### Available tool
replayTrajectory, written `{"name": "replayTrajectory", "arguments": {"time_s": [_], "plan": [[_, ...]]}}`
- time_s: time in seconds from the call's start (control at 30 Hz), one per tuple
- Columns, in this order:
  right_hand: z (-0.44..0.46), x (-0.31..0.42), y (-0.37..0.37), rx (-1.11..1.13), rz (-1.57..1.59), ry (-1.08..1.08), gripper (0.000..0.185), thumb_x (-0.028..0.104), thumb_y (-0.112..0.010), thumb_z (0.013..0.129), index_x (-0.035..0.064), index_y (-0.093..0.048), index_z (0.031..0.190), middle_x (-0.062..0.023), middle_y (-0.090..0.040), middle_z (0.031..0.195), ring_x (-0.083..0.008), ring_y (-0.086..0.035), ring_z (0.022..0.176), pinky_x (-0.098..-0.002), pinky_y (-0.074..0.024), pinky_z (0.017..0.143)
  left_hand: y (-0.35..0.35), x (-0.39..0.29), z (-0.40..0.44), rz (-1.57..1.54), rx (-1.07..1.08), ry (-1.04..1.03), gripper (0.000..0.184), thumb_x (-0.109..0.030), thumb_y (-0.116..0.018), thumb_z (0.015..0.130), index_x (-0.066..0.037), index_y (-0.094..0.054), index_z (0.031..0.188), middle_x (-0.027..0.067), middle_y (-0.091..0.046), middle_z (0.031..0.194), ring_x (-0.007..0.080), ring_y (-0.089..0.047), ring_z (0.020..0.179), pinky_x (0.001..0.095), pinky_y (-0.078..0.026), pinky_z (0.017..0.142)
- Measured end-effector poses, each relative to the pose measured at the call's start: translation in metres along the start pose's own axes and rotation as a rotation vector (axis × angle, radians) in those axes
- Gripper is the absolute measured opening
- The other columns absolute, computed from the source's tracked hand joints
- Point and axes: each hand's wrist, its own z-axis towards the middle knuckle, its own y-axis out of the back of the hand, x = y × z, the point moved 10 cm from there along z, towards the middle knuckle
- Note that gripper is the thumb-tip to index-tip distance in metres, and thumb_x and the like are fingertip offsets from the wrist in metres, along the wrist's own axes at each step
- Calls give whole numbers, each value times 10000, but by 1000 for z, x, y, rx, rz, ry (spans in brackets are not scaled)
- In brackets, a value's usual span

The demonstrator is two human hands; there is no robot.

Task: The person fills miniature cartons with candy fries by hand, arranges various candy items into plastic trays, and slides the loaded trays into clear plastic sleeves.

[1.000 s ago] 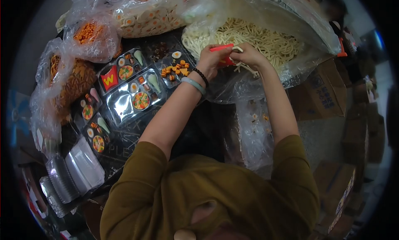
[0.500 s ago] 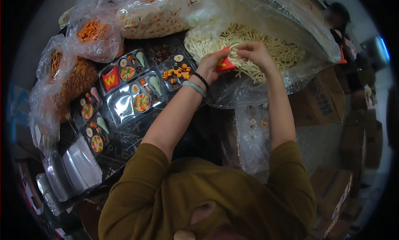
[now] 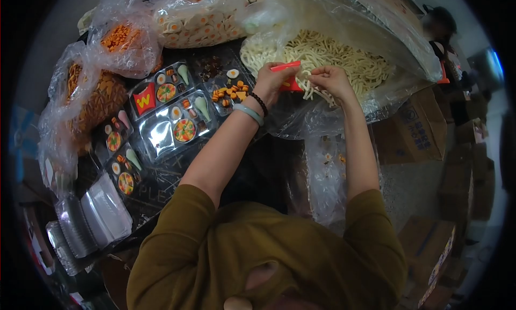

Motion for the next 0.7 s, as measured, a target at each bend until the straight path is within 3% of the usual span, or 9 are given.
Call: {"name": "replayTrajectory", "arguments": {"time_s": [0.03,0.17,0.27,0.3,0.4,0.5,0.53,0.63,0.7], "plan": [[-1,4,-7,-12,29,10,175,27,-674,779,-59,-602,914,-88,-647,733,-124,-629,634,-197,-492,557,-4,2,1,22,30,-26,487,-136,-777,705,24,-485,1061,133,-609,935,209,-622,768,326,-538,614],[13,0,-40,211,37,29,147,69,-613,841,-31,-625,949,-73,-636,770,-105,-589,609,-195,-456,528,-10,19,1,-109,75,55,451,-123,-758,727,29,-495,1060,135,-611,949,230,-629,787,357,-553,672],[-4,35,-31,44,125,79,197,74,-612,842,-29,-631,1009,-84,-652,829,-111,-589,630,-204,-462,555,-4,28,3,-314,135,199,407,-109,-733,753,19,-514,1071,127,-610,986,244,-630,843,411,-551,749],[2,41,-14,-52,-54,143,279,94,-623,844,-29,-608,1095,-100,-663,880,-114,-607,711,-207,-474,641,-4,28,2,-324,141,219,384,-127,-717,770,4,-527,1077,109,-611,991,234,-621,872,407,-543,771],[12,52,-12,-61,-165,327,271,115,-640,837,-24,-629,1070,-84,-668,896,-110,-612,791,-226,-473,712,-14,29,-5,-357,189,273,348,-160,-694,795,-26,-547,1080,77,-611,997,215,-606,919,410,-528,805],[11,54,-17,2,-383,329,240,130,-651,829,-9,-659,1024,-62,-670,902,-95,-598,823,-231,-463,733,-22,22,-9,-379,245,283,361,-159,-714,778,-28,-535,1063,80,-607,985,220,-615,892,428,-536,786],[6,61,-17,-50,-437,397,181,141,-660,822,6,-690,938,-31,-664,873,-88,-588,792,-241,-465,711,-20,22,-9,-376,238,279,360,-164,-713,781,-29,-535,1064,80,-607,984,219,-616,888,423,-537,785],[-9,81,-26,-85,-673,510,206,150,-649,835,9,-673,983,-27,-655,837,-85,-583,761,-239,-462,693,-19,24,-11,-355,240,280,364,-174,-714,782,-32,-537,1066,79,-610,989,216,-618,886,413,-539,783],[-11,88,-9,-227,-446,516,251,192,-653,825,4,-662,992,-79,-657,810,-127,-610,744,-266,-472,672,-19,24,-12,-333,252,279,372,-176,-716,780,-33,-537,1074,81,-612,999,215,-620,893,409,-540,783]]}}
